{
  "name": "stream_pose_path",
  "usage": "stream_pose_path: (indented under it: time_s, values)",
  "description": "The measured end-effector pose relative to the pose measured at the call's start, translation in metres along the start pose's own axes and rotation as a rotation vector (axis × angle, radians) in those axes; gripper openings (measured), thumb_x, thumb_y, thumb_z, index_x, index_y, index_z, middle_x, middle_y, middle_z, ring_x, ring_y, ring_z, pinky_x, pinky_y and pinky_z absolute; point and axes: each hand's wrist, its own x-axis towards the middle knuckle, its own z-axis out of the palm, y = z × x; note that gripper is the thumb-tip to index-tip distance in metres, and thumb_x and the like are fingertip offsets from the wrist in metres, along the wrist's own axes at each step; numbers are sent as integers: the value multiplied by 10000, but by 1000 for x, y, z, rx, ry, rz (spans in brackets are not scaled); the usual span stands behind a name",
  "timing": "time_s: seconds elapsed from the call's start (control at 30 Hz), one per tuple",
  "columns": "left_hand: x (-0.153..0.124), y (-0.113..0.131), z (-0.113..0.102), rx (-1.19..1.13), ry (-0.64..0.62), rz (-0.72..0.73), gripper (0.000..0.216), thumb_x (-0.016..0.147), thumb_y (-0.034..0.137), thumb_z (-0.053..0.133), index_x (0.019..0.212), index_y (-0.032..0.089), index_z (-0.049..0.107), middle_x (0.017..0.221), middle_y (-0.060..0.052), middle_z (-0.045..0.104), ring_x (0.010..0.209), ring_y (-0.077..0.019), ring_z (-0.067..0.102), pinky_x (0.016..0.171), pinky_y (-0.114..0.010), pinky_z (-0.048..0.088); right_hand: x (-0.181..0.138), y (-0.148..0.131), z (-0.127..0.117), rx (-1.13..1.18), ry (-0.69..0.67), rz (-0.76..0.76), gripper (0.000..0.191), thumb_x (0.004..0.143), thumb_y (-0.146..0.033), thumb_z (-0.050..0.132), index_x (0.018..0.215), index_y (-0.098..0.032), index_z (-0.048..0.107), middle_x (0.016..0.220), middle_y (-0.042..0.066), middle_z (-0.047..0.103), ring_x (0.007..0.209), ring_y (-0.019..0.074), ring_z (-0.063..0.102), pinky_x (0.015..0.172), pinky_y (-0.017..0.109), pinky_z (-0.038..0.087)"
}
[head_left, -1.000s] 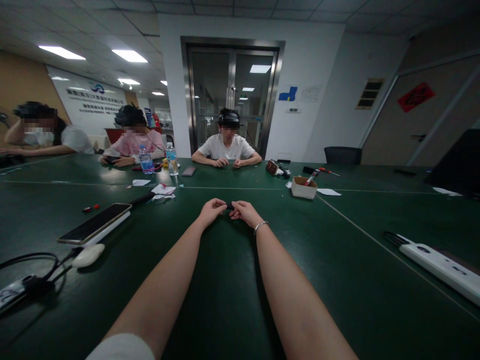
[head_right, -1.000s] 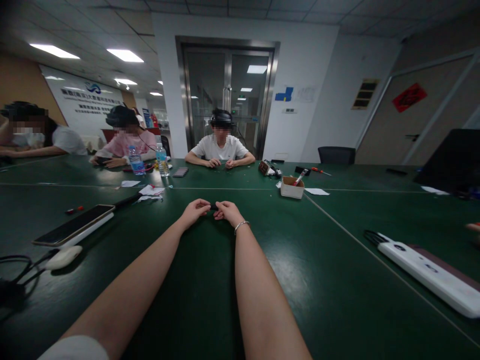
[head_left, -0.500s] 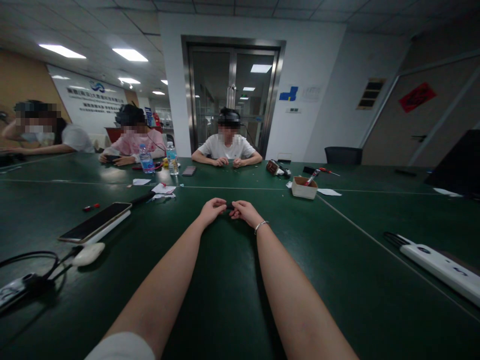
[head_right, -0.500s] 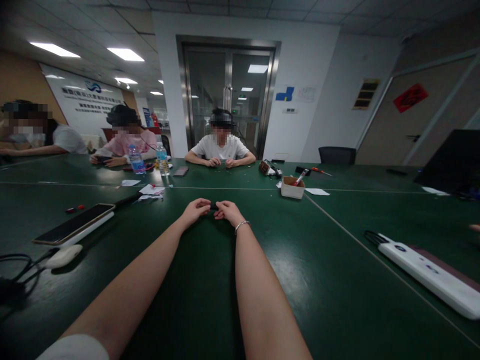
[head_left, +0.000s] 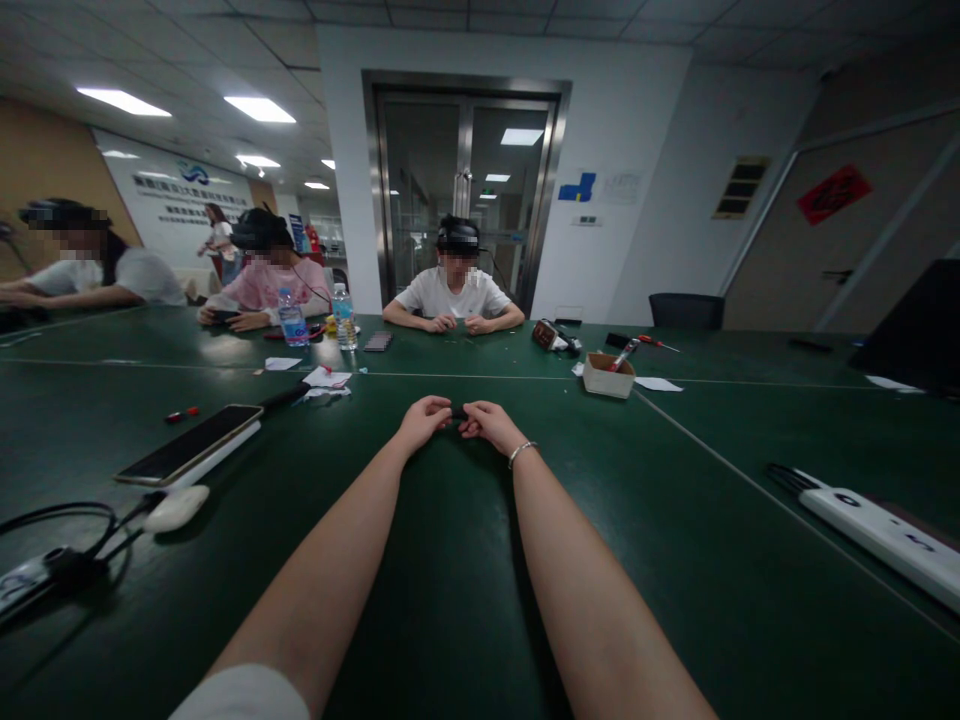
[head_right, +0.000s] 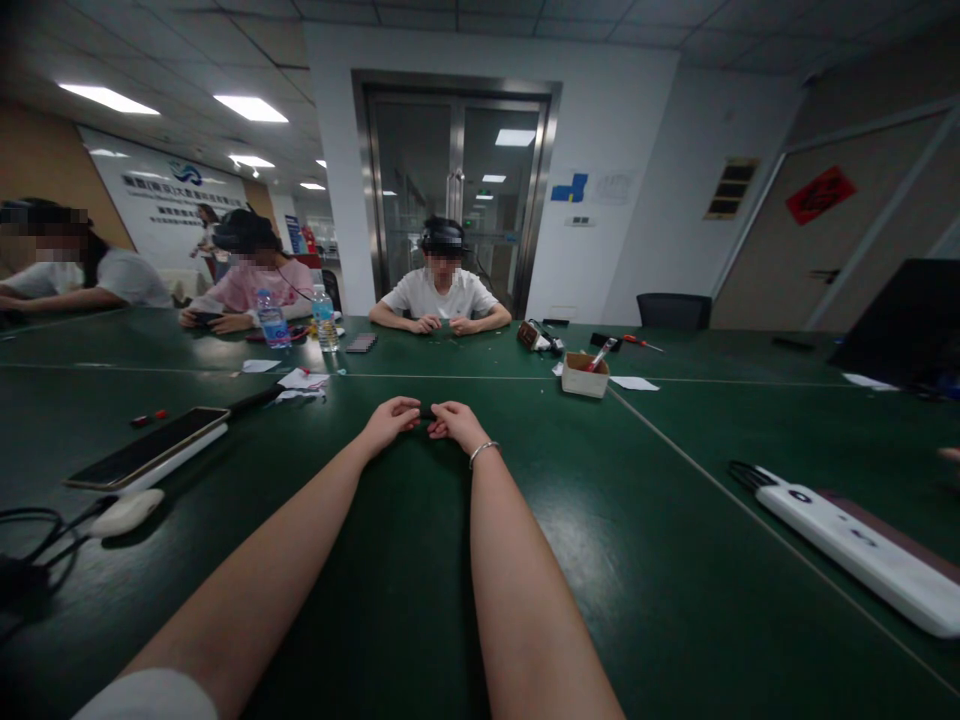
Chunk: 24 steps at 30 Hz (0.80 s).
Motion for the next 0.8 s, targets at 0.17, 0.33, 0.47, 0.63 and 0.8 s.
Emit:
stream_pose_path:
  time_s: [0.17, 0.33, 0.47, 0.63, 0.8]
  values:
    - [3, -4, -1, 17, 25, 31, 310, 649, 262, 706, 920, 142, 614, 877, -75, 647, 705, -131, 610, 647, -273, 495, 0, 0, 0, 0, 0, 0, 90, 871, -181, 531, 821, -111, 557, 526, 23, 627, 413, 68, 557, 521, 207, 552]
    - [1, -3, -1, 26, 13, 26, 290, 661, 262, 700, 909, 136, 619, 833, -68, 647, 692, -131, 612, 657, -279, 496, 1, 1, 0, -3, 4, -1, 88, 871, -178, 531, 823, -109, 555, 516, 22, 624, 413, 69, 556, 511, 203, 548]
    - [-1, 1, 1, 21, 33, 27, 292, 642, 239, 713, 897, 132, 620, 864, -74, 646, 707, -132, 614, 658, -274, 495, 1, 2, 0, -6, 3, -9, 89, 881, -157, 505, 826, -107, 552, 516, 23, 627, 406, 66, 551, 511, 202, 549]
    - [-1, 1, 0, 8, 29, -7, 278, 656, 264, 700, 878, 119, 619, 796, -72, 651, 676, -145, 621, 648, -292, 498, 0, 1, 0, -7, 8, -3, 80, 868, -165, 532, 825, -104, 561, 512, 20, 621, 413, 68, 556, 508, 199, 549]
    - [-2, 1, -1, 40, 17, 76, 301, 612, 233, 726, 882, 138, 630, 864, -73, 655, 771, -153, 615, 687, -285, 497, 0, 0, 1, 4, 10, -4, 77, 874, -156, 518, 828, -106, 556, 503, 20, 616, 413, 69, 555, 515, 205, 552]
